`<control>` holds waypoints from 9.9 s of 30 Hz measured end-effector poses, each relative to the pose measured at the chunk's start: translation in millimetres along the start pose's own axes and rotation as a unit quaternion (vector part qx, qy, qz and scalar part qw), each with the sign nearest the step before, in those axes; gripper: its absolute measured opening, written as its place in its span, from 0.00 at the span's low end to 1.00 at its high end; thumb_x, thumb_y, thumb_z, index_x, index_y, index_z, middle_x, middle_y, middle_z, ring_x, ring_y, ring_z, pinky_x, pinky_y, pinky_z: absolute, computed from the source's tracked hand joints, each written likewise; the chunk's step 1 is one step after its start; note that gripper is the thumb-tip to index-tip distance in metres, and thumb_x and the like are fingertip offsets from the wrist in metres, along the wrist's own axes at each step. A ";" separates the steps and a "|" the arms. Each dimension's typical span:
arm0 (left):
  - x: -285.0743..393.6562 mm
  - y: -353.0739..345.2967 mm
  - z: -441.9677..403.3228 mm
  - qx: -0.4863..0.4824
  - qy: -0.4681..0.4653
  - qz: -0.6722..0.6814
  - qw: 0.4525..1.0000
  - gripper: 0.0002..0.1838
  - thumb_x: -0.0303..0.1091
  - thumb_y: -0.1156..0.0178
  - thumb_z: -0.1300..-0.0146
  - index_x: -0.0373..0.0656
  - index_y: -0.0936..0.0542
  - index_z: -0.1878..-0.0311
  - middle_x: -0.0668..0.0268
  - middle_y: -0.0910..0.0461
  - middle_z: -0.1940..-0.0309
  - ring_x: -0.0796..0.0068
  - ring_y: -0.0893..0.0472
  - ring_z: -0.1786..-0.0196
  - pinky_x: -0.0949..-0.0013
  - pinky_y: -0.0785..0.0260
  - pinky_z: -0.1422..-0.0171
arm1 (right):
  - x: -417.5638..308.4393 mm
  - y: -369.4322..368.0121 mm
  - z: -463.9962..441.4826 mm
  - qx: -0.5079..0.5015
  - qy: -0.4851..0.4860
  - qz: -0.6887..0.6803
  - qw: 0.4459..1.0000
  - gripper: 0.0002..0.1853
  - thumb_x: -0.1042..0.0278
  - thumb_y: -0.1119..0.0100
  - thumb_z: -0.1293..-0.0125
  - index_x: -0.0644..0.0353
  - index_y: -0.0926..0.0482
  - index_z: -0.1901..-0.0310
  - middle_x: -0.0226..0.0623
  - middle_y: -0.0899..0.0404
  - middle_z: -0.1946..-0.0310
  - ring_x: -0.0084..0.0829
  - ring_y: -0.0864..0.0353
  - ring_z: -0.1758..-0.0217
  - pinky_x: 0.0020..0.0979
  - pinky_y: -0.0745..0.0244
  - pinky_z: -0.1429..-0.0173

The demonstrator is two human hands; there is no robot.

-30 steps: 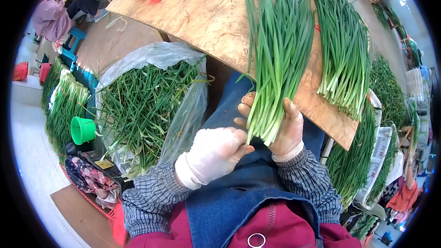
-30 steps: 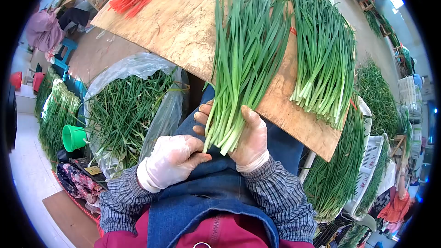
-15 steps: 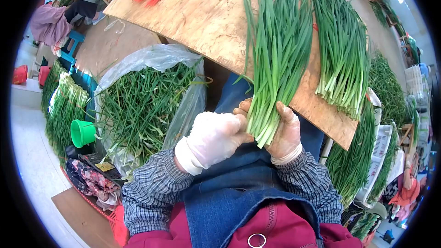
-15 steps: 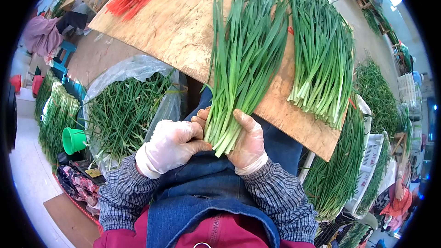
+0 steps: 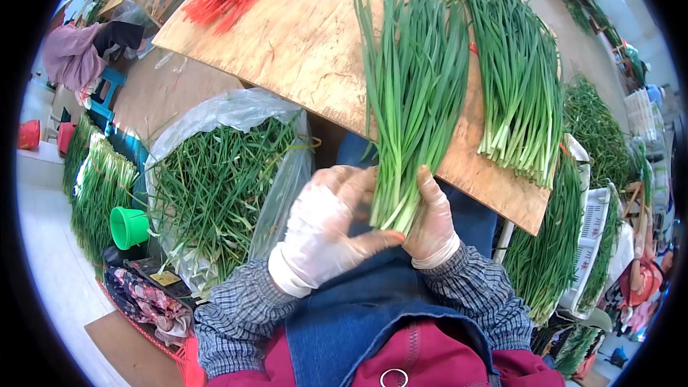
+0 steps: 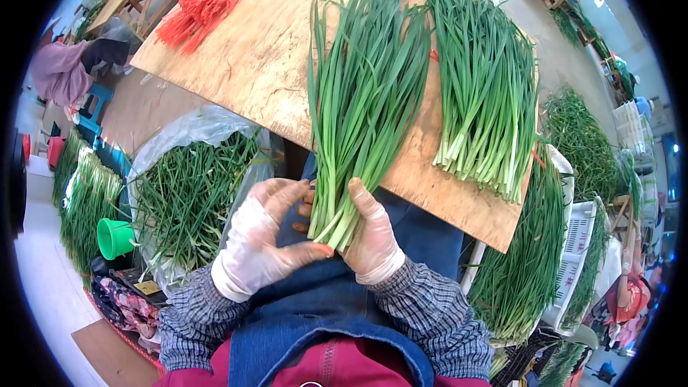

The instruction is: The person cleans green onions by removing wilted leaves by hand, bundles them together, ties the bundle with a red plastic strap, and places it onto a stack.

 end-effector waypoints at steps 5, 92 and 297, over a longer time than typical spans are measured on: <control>11.5 -4.7 -1.5 0.007 -0.037 -0.025 0.999 0.38 0.52 0.30 0.64 0.35 0.28 0.53 0.56 0.29 0.57 0.56 0.28 0.55 0.59 0.34 0.51 | -3.3 -1.9 1.1 0.018 0.008 0.011 1.000 0.26 0.46 0.48 0.38 0.63 0.31 0.50 0.42 0.24 0.59 0.37 0.22 0.57 0.41 0.25 0.52; 24.4 -17.2 12.5 0.027 0.011 0.025 0.999 0.10 0.25 0.34 0.54 0.41 0.27 0.71 0.65 0.29 0.84 0.69 0.27 0.84 0.70 0.36 0.80 | -57.3 -4.2 38.1 0.234 0.062 0.384 0.891 0.09 0.67 0.38 0.43 0.64 0.23 0.72 0.32 0.25 0.83 0.16 0.34 0.85 0.17 0.41 0.80; -134.4 53.5 90.9 0.088 0.385 0.098 0.914 0.13 0.36 0.46 0.40 0.36 0.21 0.59 0.67 0.22 0.75 0.85 0.30 0.79 0.82 0.39 0.75 | -128.2 -8.1 41.2 0.273 0.182 0.546 0.771 0.13 0.72 0.48 0.41 0.74 0.26 0.60 0.41 0.21 0.73 0.19 0.28 0.85 0.16 0.41 0.86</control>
Point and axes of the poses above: each hand's wrist, its own z-axis away from the middle knuckle, its own y-axis out of the back of the hand, x = y × z, the point moved 8 cm from there along -z, towards the middle knuckle
